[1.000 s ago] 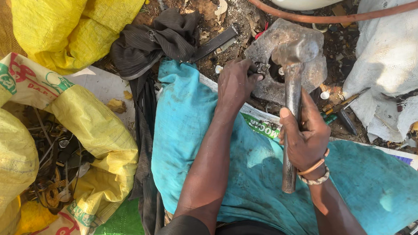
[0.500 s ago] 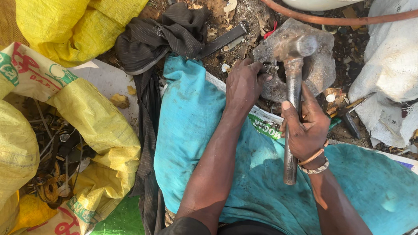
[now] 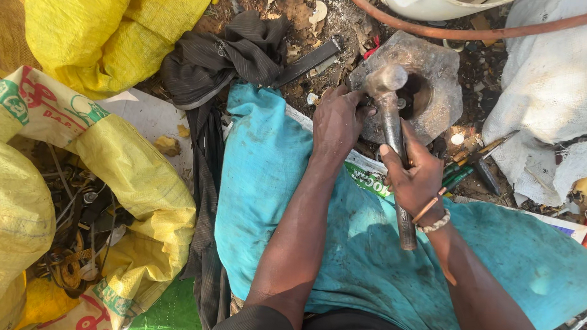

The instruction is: The person sits on the ground with a blue cloth over their lap and disassembles small metal components on a stone block. They strike the parts with a hammer, grip and pry them with pliers, and turn screws with a screwdriver, handling several metal pieces one at a time.

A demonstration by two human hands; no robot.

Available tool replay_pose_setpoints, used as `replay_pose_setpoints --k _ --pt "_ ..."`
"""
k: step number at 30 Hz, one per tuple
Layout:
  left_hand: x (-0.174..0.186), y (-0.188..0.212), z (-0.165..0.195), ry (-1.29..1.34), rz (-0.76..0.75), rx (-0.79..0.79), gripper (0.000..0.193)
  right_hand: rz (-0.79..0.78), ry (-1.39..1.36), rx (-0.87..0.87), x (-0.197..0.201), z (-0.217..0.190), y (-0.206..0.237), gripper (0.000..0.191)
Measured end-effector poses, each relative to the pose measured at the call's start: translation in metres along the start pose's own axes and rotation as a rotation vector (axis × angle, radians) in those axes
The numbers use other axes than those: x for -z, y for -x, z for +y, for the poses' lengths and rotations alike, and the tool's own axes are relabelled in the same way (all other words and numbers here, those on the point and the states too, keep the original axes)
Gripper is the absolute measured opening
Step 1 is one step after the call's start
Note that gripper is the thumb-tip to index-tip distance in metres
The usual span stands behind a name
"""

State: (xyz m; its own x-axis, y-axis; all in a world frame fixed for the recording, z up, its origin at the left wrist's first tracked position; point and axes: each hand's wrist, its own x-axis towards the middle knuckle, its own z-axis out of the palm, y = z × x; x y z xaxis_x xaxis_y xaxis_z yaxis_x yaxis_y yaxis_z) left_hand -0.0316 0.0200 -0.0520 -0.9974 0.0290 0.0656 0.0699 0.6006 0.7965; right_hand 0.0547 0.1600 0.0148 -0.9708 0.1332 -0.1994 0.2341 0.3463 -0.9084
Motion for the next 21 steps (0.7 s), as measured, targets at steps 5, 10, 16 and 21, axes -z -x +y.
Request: replay_pose_setpoints --k 5,10,16,21 --pt "-0.001 -0.002 -0.002 -0.011 -0.03 0.004 0.024 0.112 -0.027 -0.024 0.004 -0.022 0.017 0.058" --pt "-0.001 -0.001 -0.001 -0.011 -0.031 0.012 0.02 0.146 -0.078 -0.043 0.013 -0.023 0.047 0.06" --pt "0.004 -0.002 -0.001 -0.058 -0.056 -0.012 0.018 0.112 -0.118 -0.184 0.002 0.008 0.05 0.062" --pt "0.006 -0.005 -0.002 -0.008 -0.021 -0.061 0.017 0.111 -0.514 -0.405 0.015 0.039 0.077 0.064"
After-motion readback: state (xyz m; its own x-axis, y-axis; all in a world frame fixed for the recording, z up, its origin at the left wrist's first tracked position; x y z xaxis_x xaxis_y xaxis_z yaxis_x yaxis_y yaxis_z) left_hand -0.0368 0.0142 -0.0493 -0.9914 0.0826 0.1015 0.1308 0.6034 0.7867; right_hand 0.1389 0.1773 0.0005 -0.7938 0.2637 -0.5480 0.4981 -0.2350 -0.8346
